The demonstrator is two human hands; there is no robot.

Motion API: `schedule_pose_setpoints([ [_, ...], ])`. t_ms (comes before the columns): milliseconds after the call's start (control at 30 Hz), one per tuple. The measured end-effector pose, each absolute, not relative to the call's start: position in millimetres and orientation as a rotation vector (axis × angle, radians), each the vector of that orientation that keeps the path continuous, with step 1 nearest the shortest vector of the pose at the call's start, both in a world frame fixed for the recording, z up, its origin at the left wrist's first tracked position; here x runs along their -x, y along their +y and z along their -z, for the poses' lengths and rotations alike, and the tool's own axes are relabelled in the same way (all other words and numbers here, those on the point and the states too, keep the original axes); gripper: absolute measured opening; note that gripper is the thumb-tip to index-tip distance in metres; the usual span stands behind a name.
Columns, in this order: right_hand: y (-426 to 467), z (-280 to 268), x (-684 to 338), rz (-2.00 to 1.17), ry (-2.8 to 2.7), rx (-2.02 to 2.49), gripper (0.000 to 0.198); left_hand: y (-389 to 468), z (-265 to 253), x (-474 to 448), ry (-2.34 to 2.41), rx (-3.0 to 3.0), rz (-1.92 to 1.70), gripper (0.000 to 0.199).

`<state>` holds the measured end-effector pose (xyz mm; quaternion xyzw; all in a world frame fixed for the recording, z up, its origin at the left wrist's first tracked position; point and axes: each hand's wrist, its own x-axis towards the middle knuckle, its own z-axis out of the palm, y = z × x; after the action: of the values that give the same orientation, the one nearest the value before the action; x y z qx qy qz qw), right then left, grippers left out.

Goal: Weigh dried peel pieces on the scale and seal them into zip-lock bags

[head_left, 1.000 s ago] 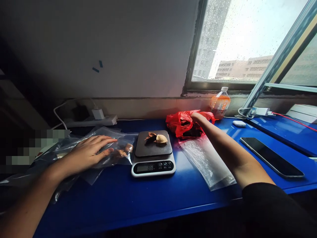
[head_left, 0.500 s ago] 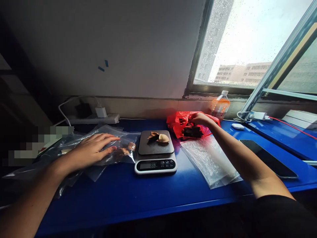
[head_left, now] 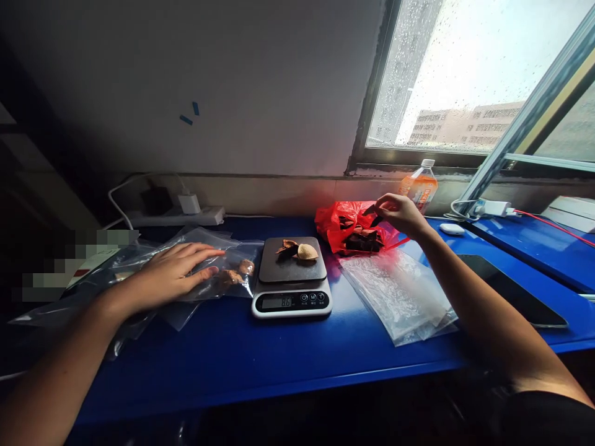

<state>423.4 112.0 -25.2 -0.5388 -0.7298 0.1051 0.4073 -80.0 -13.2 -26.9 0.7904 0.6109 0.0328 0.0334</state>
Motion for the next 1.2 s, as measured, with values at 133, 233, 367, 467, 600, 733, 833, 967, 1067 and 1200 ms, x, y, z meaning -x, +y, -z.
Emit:
schedule_pose_setpoints([
  [133,107,25,-419,-0.277,-1.817,1.337,0.015,-16,22,74,1.856,-2.453,-0.089,0.062],
  [233,106,32,-414,-0.257,-1.781,1.419,0.014,-17,21,72,1.877,-2.435,-0.068,0.064],
  [367,106,44,-407,-0.221,-1.841,1.507,0.007,-16,23,75,1.905,-2.417,-0.079,0.062],
  [467,105,46,-404,-0.168,-1.881,1.518,0.005,-16,22,74,1.886,-2.439,-0.097,0.063],
  [600,103,41,-402,-0.169,-1.906,1.504,0.009,-18,19,70,1.877,-2.440,-0.081,0.069],
  [733,101,40,-399,-0.194,-1.844,1.519,0.012,-17,18,70,1.908,-2.434,-0.064,0.072],
  [833,102,42,-398,-0.232,-1.797,1.527,0.014,-16,20,71,1.915,-2.438,-0.051,0.075],
  [967,100,42,-399,-0.314,-1.778,1.514,0.010,-15,21,72,1.936,-2.427,-0.047,0.077],
  [1067,99,43,-402,-0.438,-1.789,1.472,0.016,-15,21,72,1.952,-2.414,-0.043,0.078],
  [1200,101,46,-400,-0.174,-2.008,1.441,0.023,-15,22,74,1.938,-2.433,-0.065,0.075],
])
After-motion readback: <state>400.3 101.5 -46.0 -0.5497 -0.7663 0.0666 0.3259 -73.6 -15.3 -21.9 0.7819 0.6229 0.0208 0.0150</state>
